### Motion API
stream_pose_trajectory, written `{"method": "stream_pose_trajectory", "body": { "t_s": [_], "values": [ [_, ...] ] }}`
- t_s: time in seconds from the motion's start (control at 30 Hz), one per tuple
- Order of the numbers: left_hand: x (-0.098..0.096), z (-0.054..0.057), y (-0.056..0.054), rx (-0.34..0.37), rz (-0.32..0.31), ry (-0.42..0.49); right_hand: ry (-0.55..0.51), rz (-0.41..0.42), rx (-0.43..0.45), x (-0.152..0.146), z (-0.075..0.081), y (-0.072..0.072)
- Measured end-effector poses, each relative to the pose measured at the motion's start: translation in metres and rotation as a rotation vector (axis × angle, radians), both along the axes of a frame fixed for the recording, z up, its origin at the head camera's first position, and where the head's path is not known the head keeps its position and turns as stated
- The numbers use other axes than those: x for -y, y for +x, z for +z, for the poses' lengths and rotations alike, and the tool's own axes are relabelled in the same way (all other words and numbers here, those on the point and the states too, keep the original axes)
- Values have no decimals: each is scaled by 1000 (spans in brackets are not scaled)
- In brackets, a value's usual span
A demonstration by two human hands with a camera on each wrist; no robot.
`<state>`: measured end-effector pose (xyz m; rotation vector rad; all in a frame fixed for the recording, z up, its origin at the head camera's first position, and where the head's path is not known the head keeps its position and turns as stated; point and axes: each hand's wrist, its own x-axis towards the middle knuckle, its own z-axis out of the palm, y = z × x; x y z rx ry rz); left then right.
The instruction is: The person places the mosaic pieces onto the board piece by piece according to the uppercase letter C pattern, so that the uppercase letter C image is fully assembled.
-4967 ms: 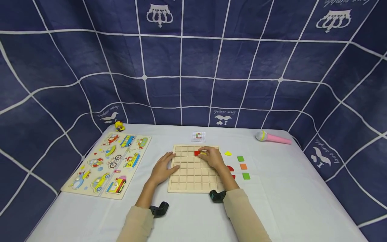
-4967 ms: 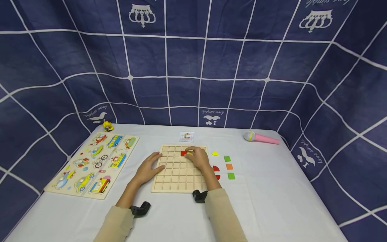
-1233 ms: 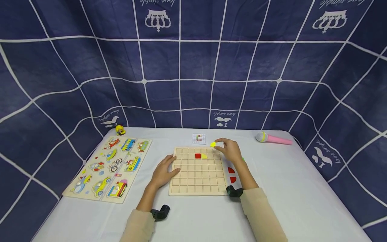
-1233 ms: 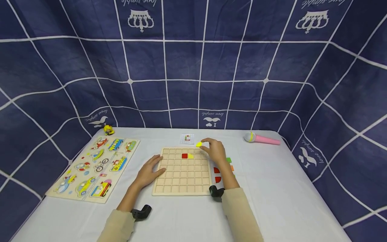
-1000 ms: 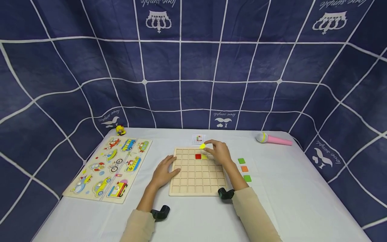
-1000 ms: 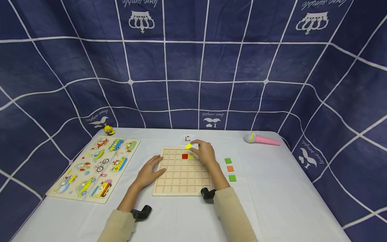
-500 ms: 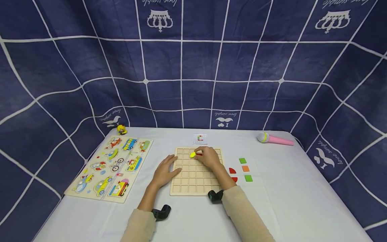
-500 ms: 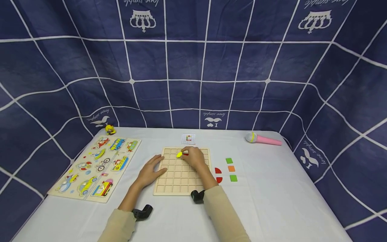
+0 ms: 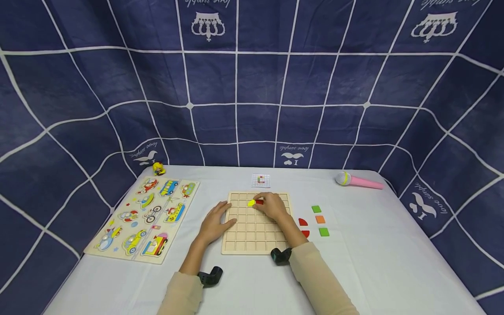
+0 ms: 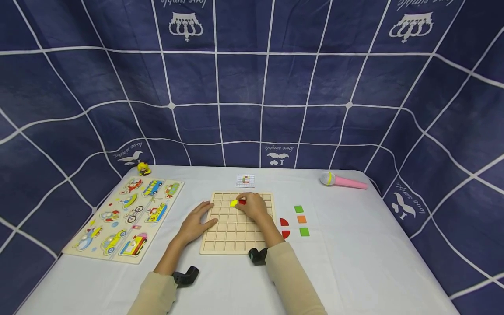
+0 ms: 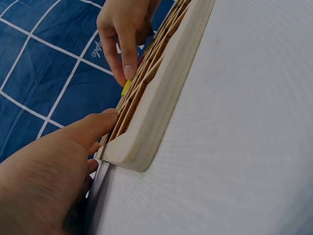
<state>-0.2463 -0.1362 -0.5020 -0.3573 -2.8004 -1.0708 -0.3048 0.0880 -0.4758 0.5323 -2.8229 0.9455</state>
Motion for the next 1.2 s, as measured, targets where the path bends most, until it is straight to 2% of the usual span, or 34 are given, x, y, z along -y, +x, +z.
{"method": "stream_pose_trajectory", "body": {
  "t_s": [0.13, 0.3, 0.57, 0.77, 1.0, 1.2],
  "values": [
    [0, -1, -1, 2, 0, 0, -13, -15, -2, -6, 4, 2],
    [0, -2, -2, -4, 7, -11, -79, -61, 16, -25, 11, 7],
    [0, -1, -2, -2, 7, -13, -105, -125, 0, -79, 22, 14],
    [-1, -2, -2, -21, 7, -9, -135, -167, -37, -125, 18, 16],
    [-1, -3, -2, -13, 11, -11, -120, -232, 76, -173, 7, 24],
    [0, -3, -1, -12, 14, -8, -84, -244, 184, -195, 0, 27]
  ]
}}
